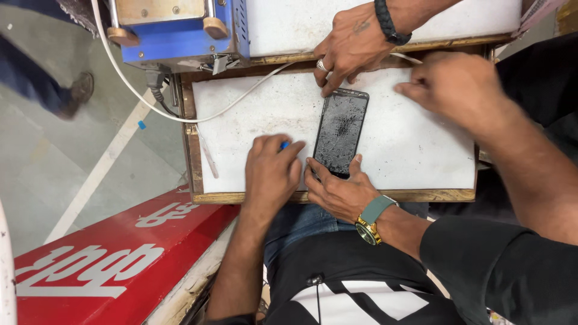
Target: The person removes shattered glass from a cracked phone screen at a repair counter. They hold the phone, apply liquid from a blue bottle, use a roll of tape to lift glass shards, pick at the edges with a small red tool and tweezers, and peel the broken glass pieces off the screen by hand.
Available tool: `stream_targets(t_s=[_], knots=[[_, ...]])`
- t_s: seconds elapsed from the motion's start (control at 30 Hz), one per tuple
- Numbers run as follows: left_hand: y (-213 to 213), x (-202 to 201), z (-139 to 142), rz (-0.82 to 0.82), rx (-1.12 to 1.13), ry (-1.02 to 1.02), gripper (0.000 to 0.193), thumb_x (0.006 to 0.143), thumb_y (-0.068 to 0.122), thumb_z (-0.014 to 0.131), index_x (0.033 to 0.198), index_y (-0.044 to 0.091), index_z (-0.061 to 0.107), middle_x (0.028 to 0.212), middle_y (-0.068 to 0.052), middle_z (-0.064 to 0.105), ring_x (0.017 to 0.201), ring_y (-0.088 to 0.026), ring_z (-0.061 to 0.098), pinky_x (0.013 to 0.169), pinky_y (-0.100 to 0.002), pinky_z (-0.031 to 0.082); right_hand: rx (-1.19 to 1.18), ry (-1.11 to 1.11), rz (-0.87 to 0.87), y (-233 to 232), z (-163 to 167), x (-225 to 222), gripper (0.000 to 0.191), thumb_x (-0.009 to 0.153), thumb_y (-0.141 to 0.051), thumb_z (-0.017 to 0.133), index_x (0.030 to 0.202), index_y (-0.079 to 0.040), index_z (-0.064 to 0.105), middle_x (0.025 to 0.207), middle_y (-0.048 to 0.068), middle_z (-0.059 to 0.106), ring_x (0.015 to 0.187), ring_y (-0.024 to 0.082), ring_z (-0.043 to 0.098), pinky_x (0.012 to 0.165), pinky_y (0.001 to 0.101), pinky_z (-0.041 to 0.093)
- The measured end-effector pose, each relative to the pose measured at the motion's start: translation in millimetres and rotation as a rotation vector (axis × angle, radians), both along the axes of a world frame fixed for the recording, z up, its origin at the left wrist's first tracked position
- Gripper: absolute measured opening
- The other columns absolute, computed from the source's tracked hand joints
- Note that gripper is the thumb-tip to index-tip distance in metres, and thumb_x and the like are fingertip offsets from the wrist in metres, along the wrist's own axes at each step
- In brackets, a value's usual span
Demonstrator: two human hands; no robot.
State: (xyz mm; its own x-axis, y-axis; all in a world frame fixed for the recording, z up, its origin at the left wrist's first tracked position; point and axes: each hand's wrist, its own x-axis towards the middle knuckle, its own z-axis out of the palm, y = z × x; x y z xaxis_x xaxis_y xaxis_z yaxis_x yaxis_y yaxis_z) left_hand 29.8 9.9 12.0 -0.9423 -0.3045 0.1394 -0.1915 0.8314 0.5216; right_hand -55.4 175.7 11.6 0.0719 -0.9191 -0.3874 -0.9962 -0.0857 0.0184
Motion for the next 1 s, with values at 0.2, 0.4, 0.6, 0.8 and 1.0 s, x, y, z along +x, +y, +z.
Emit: stream_targets(t_s=[0.2,0.4,0.6,0.8,1.0], knots=[[-2.2,-17.4,-3.0,-0.009,-0.023,-0.030,0.031,0.082,0.010,0.072,0.113,0.011,0.079,0.107,-0.012,0.069,0.106,-0.031,0.060,0.091,-0.045,0.051,0.031,-0.028,0.005,1.5,-0.5,-1.0,0.034,0.096,-0.031,0.059,0.119,-0.007,0.058,0.144,0.018,0.043,0.143,0.037,0.032,0.066,0.0706,0.063],[-22.4,31.1,7.3,0.089,0.005,-0.076,0.029,0.084,0.008,0.069,0.111,0.012,0.080,0.106,-0.011,0.071,0.105,-0.030,0.062,0.093,-0.044,0.052,-0.001,0.003,0.055,1.2,-3.8,2.7,0.040,0.092,-0.030,0.063,0.122,-0.005,0.057,0.144,0.022,0.044,0.143,0.042,0.034,0.065,0.0664,0.065],[-30.9,5.2,-3.6,0.085,-0.050,0.038,0.030,0.084,0.008,0.073,0.113,0.013,0.079,0.113,-0.010,0.070,0.109,-0.032,0.061,0.097,-0.043,0.052,0.008,0.009,0.049,1.6,-2.2,0.9,0.040,0.091,-0.030,0.065,0.121,-0.004,0.058,0.144,0.022,0.043,0.143,0.043,0.032,0.065,0.0662,0.066],[-26.5,-43.9,-26.1,-0.038,-0.087,0.053,0.032,0.082,0.012,0.077,0.114,0.016,0.079,0.116,-0.009,0.068,0.113,-0.030,0.058,0.094,-0.045,0.049,-0.016,0.002,0.029,2.4,-0.5,1.1,0.036,0.094,-0.032,0.063,0.117,-0.005,0.060,0.140,0.019,0.044,0.141,0.039,0.033,0.062,0.0661,0.066],[-68.7,-2.4,-13.1,0.125,-0.110,0.044,0.032,0.083,0.004,0.074,0.111,0.017,0.081,0.117,-0.006,0.070,0.115,-0.030,0.058,0.099,-0.046,0.048,-0.003,0.019,0.077,0.2,-3.6,-0.7,0.038,0.093,-0.030,0.064,0.118,-0.002,0.059,0.141,0.023,0.043,0.143,0.042,0.034,0.061,0.0631,0.066]])
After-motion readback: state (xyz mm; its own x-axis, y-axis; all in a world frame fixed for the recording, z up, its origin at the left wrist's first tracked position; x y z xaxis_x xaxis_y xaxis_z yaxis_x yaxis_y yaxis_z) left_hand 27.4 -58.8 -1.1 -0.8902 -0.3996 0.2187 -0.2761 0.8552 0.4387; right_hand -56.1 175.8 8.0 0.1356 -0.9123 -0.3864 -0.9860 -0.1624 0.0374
